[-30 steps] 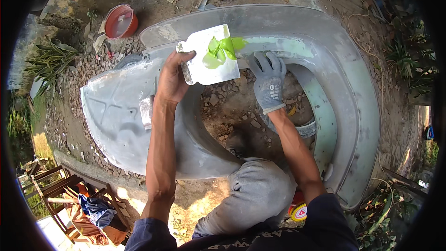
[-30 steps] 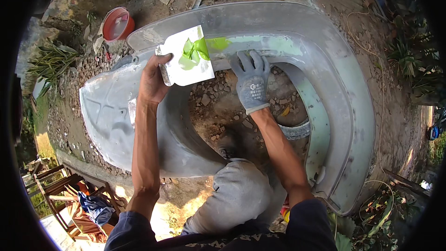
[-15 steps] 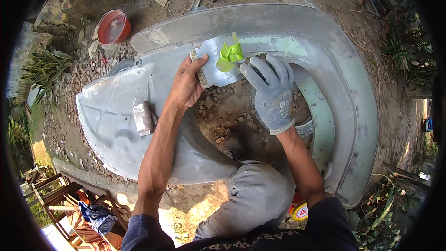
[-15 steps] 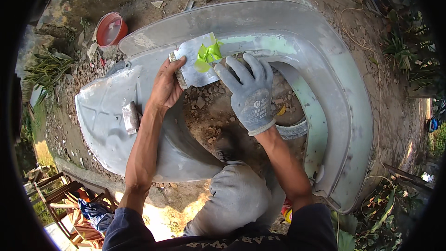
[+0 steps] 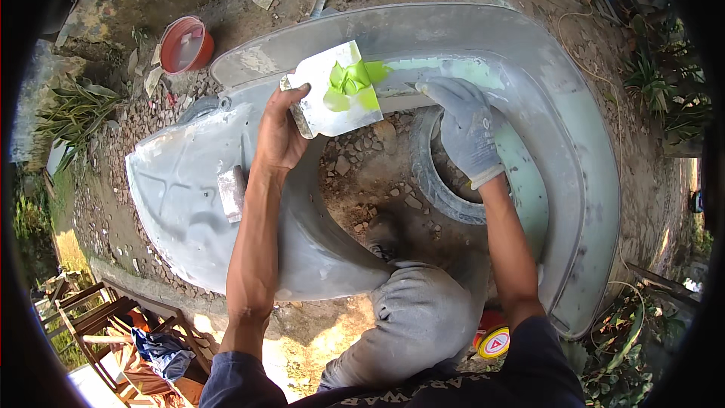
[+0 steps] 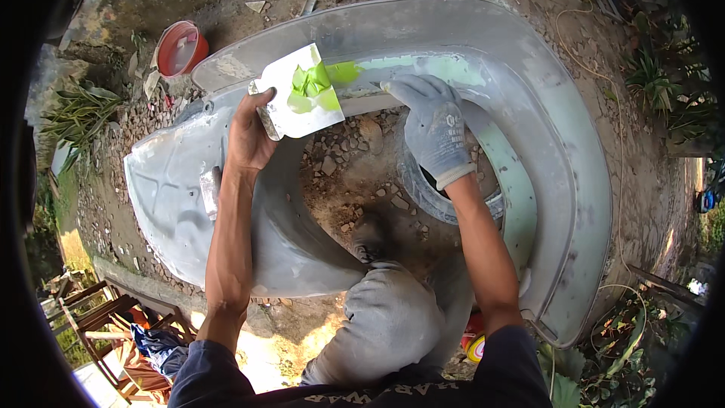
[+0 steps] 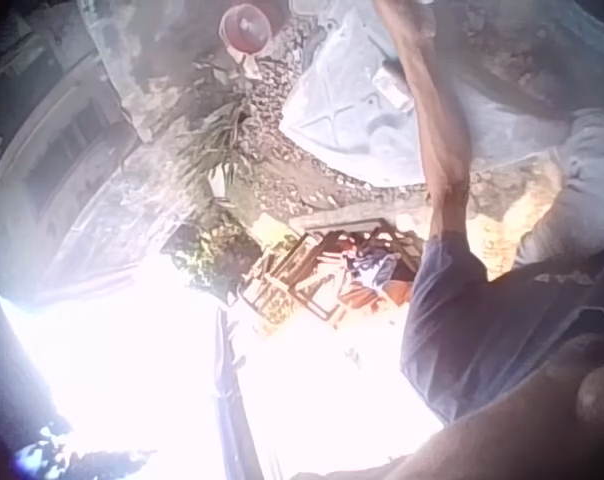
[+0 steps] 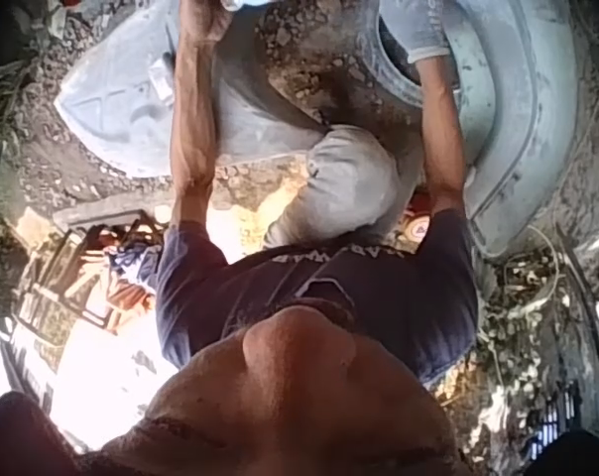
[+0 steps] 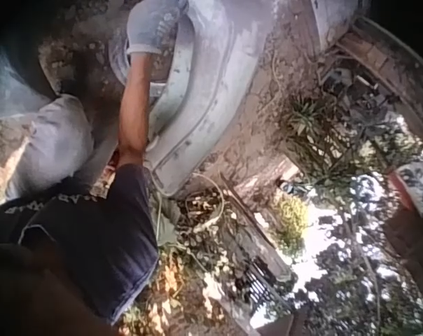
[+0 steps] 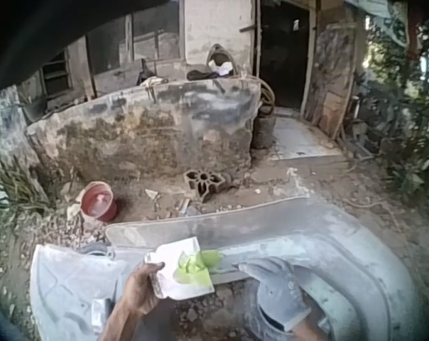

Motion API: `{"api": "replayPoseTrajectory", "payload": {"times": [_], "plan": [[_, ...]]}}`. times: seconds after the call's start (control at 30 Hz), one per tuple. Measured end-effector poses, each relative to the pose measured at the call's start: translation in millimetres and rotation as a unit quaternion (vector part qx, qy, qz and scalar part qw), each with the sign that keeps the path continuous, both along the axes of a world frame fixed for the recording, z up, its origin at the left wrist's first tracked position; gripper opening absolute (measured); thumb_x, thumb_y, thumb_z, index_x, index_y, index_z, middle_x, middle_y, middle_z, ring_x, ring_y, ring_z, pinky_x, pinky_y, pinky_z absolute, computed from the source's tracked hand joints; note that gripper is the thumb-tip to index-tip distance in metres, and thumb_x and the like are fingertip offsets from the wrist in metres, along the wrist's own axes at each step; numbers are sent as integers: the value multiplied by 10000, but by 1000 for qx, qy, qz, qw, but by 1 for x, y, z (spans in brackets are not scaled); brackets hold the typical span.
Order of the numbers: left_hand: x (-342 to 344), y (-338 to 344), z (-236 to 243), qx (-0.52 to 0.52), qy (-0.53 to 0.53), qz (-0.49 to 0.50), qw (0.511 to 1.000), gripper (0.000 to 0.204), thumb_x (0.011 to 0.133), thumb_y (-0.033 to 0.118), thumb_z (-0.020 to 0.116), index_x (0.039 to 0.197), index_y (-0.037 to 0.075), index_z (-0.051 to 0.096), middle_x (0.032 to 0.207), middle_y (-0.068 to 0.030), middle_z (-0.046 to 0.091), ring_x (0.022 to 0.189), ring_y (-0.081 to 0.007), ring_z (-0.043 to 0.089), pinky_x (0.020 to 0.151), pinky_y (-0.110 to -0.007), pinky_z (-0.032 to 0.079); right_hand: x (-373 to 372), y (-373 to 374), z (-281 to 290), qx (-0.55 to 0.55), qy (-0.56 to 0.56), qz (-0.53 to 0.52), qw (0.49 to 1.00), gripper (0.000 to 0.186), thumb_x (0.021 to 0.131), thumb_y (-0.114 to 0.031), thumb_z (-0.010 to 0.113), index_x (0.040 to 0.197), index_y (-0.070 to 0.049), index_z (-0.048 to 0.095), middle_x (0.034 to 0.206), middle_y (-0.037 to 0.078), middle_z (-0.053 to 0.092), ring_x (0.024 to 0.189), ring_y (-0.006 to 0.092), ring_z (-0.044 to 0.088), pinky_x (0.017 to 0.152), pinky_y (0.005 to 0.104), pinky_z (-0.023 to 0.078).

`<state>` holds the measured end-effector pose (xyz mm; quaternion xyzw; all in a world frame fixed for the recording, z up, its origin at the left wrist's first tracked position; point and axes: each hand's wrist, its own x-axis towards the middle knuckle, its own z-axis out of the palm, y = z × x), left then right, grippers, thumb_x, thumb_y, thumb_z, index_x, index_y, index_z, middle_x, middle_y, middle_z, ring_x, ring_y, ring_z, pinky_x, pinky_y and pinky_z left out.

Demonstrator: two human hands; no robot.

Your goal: Mixing and applying body filler to a motorcycle or vehicle body part.

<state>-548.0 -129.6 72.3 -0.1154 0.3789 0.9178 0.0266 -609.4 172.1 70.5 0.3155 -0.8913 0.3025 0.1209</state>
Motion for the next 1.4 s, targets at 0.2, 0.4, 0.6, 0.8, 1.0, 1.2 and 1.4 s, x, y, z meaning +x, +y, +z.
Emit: {"api": "replayPoseTrajectory", "payload": {"times": [0.2, 0.4, 0.6, 0.8, 1.0, 1.2, 1.4], "plan": [[5, -23, -10, 68, 30, -12, 997, 475, 1001, 155, 578, 1418, -60, 504, 1349, -192, 669, 1213, -302, 692, 1073, -450, 566, -23, -59, -31, 82, 110, -47, 989, 542, 778, 15, 634, 1273, -180, 735, 1283, 37, 679, 1230, 313, 562, 1095, 497, 410], [1, -25, -17, 88, 30, -2, 996, 487, 999, 148, 570, 1430, -62, 486, 1369, -193, 654, 1232, -308, 682, 1089, -468, 554, -15, -79, -63, 95, 130, -101, 982, 678, 735, 29, 674, 1374, -197, 667, 1389, 62, 600, 1300, 360, 495, 1106, 563, 387], [0, -23, -16, 92, 31, -4, 995, 506, 998, 139, 570, 1448, -60, 451, 1380, -202, 640, 1231, -318, 682, 1087, -479, 561, -12, -75, -69, 97, 137, -96, 981, 690, 743, 49, 665, 1389, -196, 652, 1411, 65, 572, 1324, 363, 468, 1131, 572, 376], [-1, -25, -17, 92, 32, -7, 995, 498, 997, 135, 570, 1443, -55, 457, 1374, -200, 644, 1223, -312, 688, 1077, -467, 571, 19, -55, -75, 95, 147, -95, 980, 551, 794, -6, 648, 1315, -178, 691, 1380, 58, 587, 1320, 353, 476, 1111, 564, 399], [-1, -26, -18, 103, 36, -2, 994, 379, 1013, 151, 577, 1338, -46, 582, 1311, -174, 693, 1178, -300, 712, 1036, -454, 590, 15, -42, -52, 96, 144, -113, 978, 520, 787, -7, 652, 1282, -159, 696, 1333, 68, 616, 1269, 344, 518, 1089, 554, 428], [-1, -23, -13, 100, 40, -12, 994, 402, 1016, 153, 572, 1360, -54, 569, 1327, -180, 686, 1198, -304, 701, 1052, -462, 579, -12, -70, -46, 94, 157, -79, 980, 534, 797, -3, 628, 1293, -182, 714, 1324, 74, 642, 1262, 351, 538, 1108, 531, 410], [-1, -26, -15, 98, 35, -3, 995, 504, 1008, 154, 562, 1440, -84, 461, 1377, -214, 645, 1224, -326, 687, 1088, -482, 559, -10, -95, -59, 116, 167, -97, 974, 500, 807, -54, 658, 1286, -183, 714, 1333, 75, 638, 1261, 363, 534, 1094, 559, 413]]}}
